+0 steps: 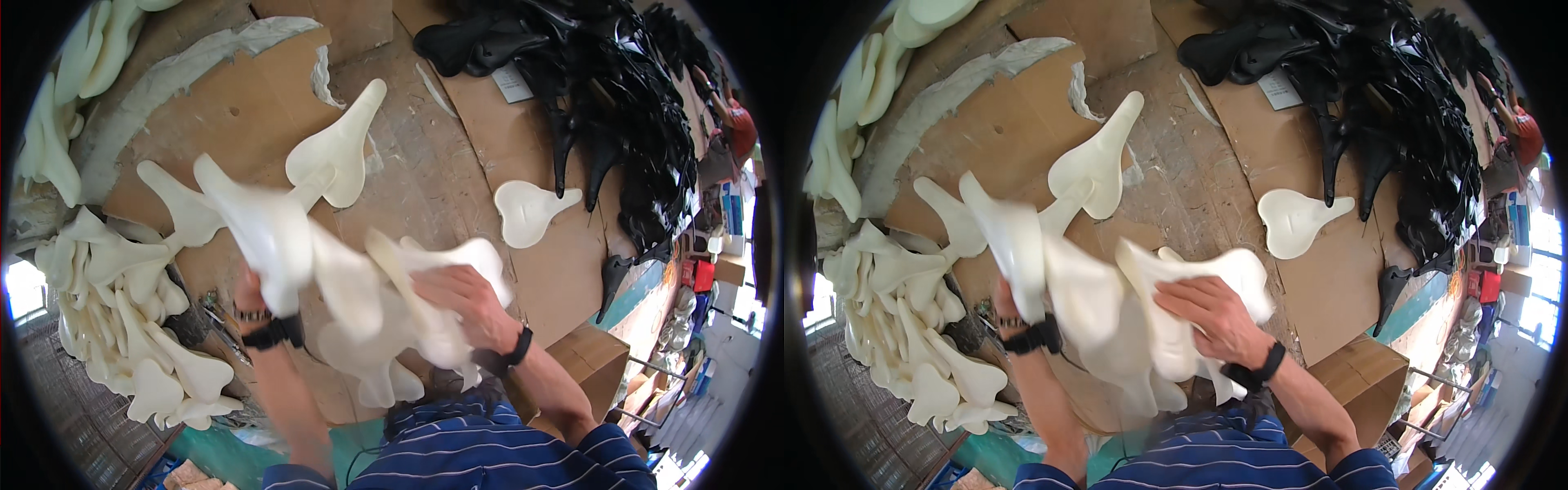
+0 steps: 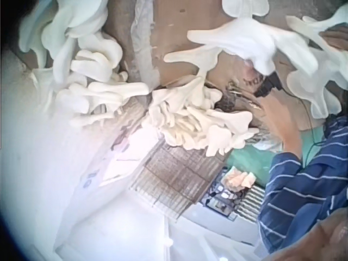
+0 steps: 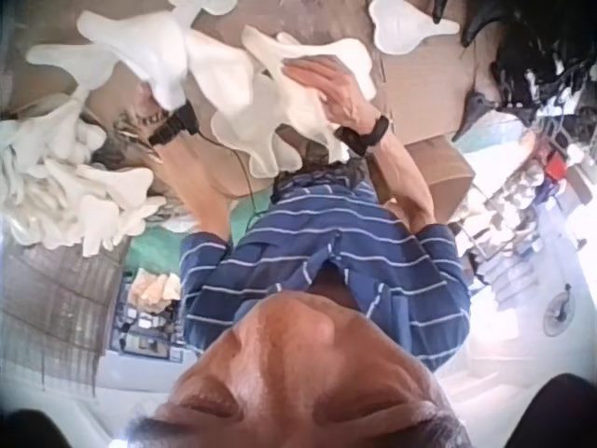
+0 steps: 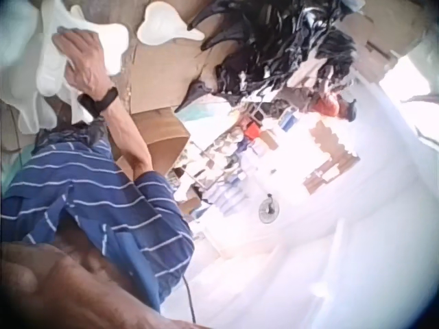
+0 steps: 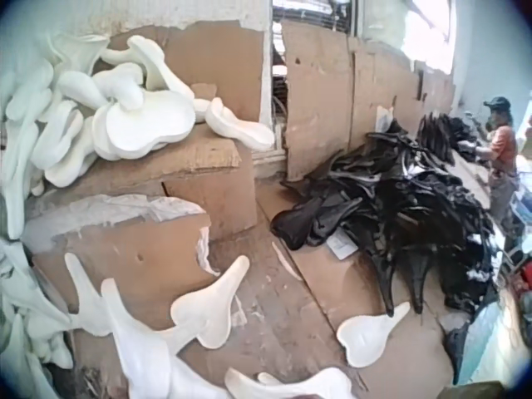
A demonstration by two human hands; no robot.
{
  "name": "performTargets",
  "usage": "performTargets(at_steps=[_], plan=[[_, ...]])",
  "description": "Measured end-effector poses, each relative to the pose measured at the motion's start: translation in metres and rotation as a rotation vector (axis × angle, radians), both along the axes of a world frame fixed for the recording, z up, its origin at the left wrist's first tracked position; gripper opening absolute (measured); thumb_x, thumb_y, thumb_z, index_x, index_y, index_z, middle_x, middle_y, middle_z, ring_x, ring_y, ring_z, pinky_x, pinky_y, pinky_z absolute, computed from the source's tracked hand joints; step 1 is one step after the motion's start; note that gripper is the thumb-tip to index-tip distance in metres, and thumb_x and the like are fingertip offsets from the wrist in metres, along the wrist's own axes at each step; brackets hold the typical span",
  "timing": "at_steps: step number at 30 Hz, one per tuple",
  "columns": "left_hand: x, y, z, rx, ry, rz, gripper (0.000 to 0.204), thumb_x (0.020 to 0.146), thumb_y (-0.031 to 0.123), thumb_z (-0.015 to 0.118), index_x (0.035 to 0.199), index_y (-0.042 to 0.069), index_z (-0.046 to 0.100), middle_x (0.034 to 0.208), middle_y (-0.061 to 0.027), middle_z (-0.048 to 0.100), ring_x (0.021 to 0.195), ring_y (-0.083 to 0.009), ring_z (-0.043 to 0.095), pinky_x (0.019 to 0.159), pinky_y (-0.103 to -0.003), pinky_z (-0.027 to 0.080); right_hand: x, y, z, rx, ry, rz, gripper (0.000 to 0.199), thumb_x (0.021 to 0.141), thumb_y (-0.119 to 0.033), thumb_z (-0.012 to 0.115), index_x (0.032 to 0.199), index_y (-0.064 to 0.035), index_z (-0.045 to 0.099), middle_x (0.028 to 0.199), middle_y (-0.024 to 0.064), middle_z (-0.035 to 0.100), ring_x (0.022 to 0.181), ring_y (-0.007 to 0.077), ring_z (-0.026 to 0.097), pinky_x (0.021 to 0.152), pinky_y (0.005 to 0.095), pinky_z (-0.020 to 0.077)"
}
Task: The person picks up white bicycle seats from a pile on a table and places them into a cardboard box. The person handles the seats one by one, occasionally turning them over, and continues this process throughout the clip.
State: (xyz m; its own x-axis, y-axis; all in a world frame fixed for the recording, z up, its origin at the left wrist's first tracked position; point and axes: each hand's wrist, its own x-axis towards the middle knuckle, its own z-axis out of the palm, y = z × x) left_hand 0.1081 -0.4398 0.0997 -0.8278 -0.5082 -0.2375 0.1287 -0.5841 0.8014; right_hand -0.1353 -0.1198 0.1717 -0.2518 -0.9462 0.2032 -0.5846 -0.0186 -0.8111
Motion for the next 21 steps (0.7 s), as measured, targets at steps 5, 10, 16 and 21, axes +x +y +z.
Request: performTargets(at_steps=[5, 10, 16, 21], plan=[[0.026, 0.017, 0.060, 0.021, -0.300, -0.610, 0.106, 0.063, 0.029, 0.096, 0.150, -0.003, 0.043, 0.142, -0.0154, 0.060, 0.131, -0.0274, 0.058, 0.111, -0.041, 0.043, 0.030, 0.078, -0.003, -0.044, -0.825, -0.583, 0.043, 0.090, -0.011, 0.069, 0.130, -0.0020, 0.062, 0.119, 0.0119, 0.068, 0.113, 0.0221, 0.063, 0.098, 0.0381, 0.0484], [-0.022, 0.031, 0.054, -0.624, -0.638, -0.771, 0.091, 0.069, 0.025, 0.092, 0.146, 0.003, 0.050, 0.136, -0.0135, 0.063, 0.124, -0.0242, 0.060, 0.100, -0.038, 0.052, -0.022, 0.069, -0.032, 0.561, -0.798, -0.687, 0.055, 0.097, -0.024, 0.060, 0.141, 0.0059, 0.049, 0.102, 0.0125, 0.072, 0.083, 0.0219, 0.070, 0.077, 0.0326, 0.0548], [-0.017, -0.105, 0.004, -1.143, -1.150, 0.884, 0.110, 0.067, 0.053, 0.092, 0.147, -0.006, 0.043, 0.138, -0.0289, 0.053, 0.129, -0.0391, 0.053, 0.110, -0.049, 0.042, -0.022, 0.047, -0.031, 0.685, -0.025, -0.568, 0.055, 0.093, -0.024, 0.068, 0.139, 0.0009, 0.054, 0.102, 0.0189, 0.072, 0.080, 0.0333, 0.071, 0.072, 0.0435, 0.0562], [0.006, -0.191, -0.005, -1.014, -1.248, 0.700, 0.125, 0.064, 0.069, 0.086, 0.151, -0.007, 0.036, 0.145, -0.0297, 0.052, 0.132, -0.0395, 0.054, 0.113, -0.043, 0.040, -0.033, 0.027, -0.031, 0.645, 0.041, -0.580, 0.049, 0.089, -0.023, 0.072, 0.132, -0.0022, 0.061, 0.116, 0.0192, 0.069, 0.090, 0.0344, 0.070, 0.080, 0.0438, 0.0555]])
